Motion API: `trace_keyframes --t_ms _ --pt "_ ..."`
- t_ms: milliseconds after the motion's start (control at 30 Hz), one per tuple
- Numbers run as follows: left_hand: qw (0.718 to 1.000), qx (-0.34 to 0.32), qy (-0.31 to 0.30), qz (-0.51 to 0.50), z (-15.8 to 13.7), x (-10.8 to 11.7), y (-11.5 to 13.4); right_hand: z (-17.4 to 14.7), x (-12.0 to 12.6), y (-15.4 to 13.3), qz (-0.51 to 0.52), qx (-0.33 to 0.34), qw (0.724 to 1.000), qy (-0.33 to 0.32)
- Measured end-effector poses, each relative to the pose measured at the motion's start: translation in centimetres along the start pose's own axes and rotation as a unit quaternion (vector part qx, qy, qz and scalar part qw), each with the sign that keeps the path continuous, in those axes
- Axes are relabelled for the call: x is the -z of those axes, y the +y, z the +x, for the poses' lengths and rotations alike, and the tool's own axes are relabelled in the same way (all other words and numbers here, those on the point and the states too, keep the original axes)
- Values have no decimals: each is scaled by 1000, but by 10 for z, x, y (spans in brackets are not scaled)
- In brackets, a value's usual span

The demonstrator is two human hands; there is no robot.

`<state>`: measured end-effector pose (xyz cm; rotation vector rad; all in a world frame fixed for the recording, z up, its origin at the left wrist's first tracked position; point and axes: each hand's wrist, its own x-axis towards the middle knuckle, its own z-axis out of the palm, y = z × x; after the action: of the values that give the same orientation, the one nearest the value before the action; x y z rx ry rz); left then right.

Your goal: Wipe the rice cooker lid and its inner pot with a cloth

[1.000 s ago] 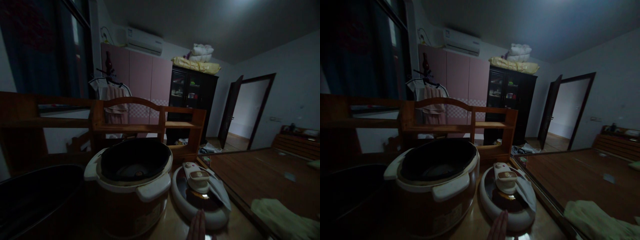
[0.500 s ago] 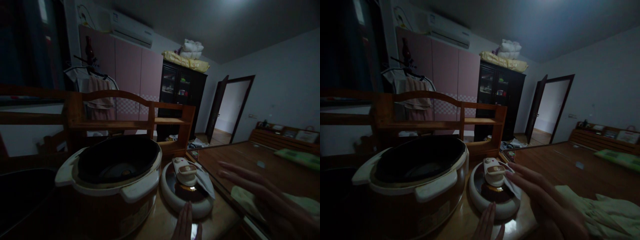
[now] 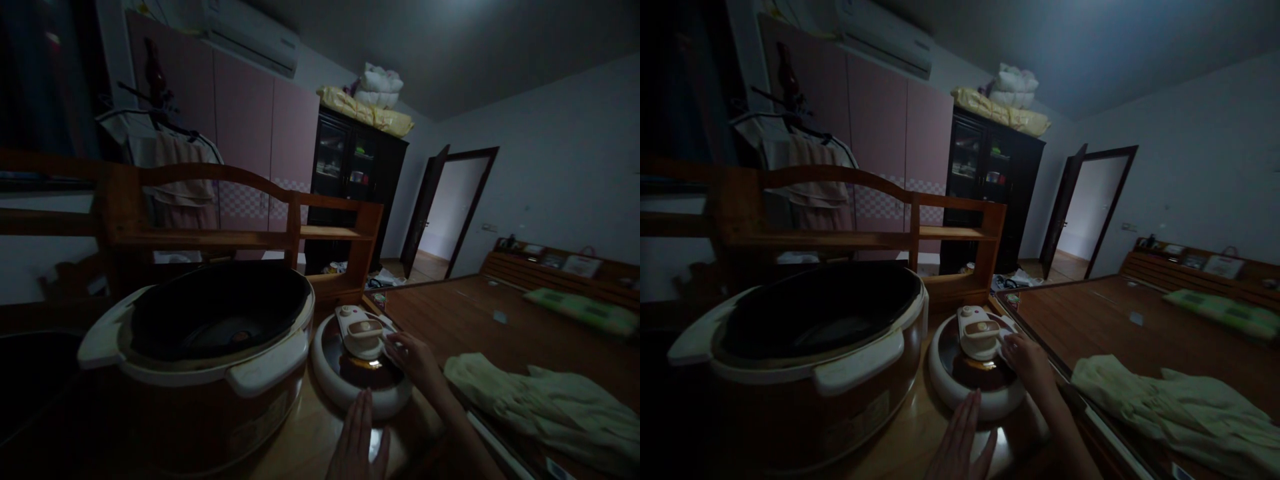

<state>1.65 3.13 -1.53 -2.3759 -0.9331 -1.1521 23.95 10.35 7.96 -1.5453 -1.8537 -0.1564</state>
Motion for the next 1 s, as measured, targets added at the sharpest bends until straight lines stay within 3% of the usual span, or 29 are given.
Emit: trace_keyframes --t_ms 367,600,867,1000 --pt "999 -32 8 8 -1 2 -9 0 -14 12 -32 -6 999 1" --pt "999 -20 32 39 -3 -9 -6 23 -19 35 -100 -53 993 -16" --pt "996 -26 75 42 -1 -11 -3 30 -13 39 -96 -1 992 -77" --pt "997 -25 62 47 -4 -15 -4 24 -8 38 -79 18 992 -92"
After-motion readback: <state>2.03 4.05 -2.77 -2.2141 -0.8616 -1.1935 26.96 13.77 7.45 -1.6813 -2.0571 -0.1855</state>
